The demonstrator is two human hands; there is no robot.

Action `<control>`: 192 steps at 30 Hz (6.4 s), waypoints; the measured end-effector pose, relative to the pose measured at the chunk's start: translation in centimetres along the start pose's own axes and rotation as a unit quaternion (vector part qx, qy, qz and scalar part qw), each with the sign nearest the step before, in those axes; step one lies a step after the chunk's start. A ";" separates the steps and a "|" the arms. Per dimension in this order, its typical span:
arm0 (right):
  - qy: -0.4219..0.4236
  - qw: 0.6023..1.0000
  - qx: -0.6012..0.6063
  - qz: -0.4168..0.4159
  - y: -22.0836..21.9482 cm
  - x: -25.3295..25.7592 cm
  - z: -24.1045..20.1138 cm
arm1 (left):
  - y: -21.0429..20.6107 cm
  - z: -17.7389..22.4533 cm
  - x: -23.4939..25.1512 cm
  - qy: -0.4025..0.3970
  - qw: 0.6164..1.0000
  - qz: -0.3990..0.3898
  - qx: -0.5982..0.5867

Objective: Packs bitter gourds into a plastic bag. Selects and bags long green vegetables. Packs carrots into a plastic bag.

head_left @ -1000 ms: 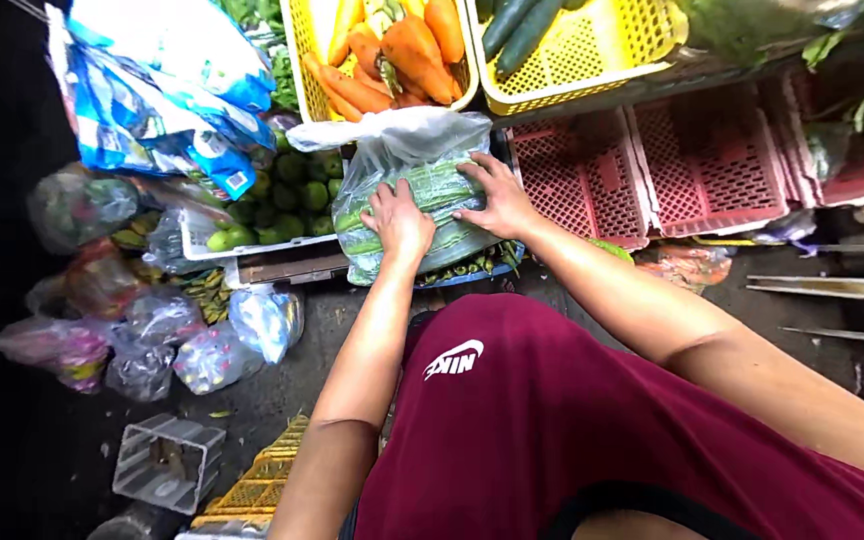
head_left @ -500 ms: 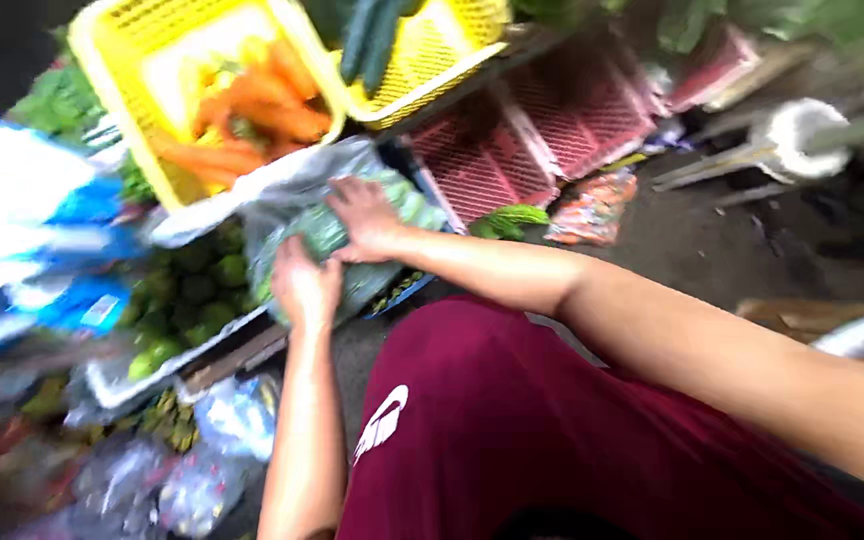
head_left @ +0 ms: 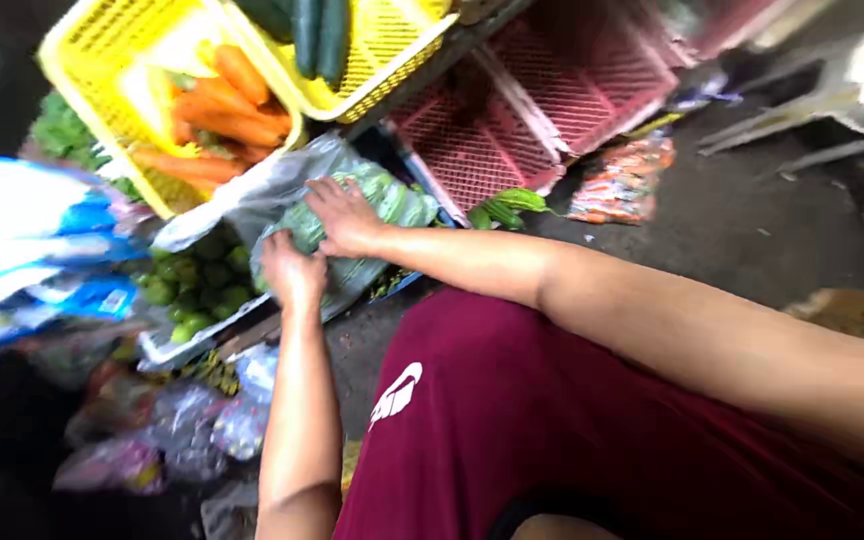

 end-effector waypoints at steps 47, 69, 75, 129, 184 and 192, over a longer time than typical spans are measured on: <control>-0.283 0.955 0.036 0.080 4.4 -7.1 5.5 | 4.1 -15.5 7.2 0.203 0.684 -0.101 -0.694; -0.133 0.988 0.075 0.025 7.0 -4.8 -1.3 | 2.3 -2.7 0.1 -0.380 0.915 -0.053 -0.128; -0.163 0.984 -0.061 -0.047 2.2 -5.1 -0.4 | -0.5 0.3 3.8 -0.388 0.920 -0.004 0.059; -0.527 0.794 0.222 0.208 17.0 -35.3 29.8 | -25.8 35.4 -7.5 -0.512 0.801 -0.301 0.077; 0.035 0.974 0.073 -0.211 2.6 -1.6 1.8 | -4.4 -10.0 4.0 -0.015 0.999 -0.040 -0.013; -0.063 0.980 0.145 -0.124 5.5 -8.6 3.1 | 0.2 -7.6 4.1 -0.091 0.991 -0.039 0.091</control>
Point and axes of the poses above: each hand's wrist, its own x-axis towards the middle knuckle, its own y-axis out of the back of the hand, z = x × y, the point moved 1 cm from there along x, towards the middle knuckle, and after that the axes turned 10 degrees about y, right-handed, at the moved point
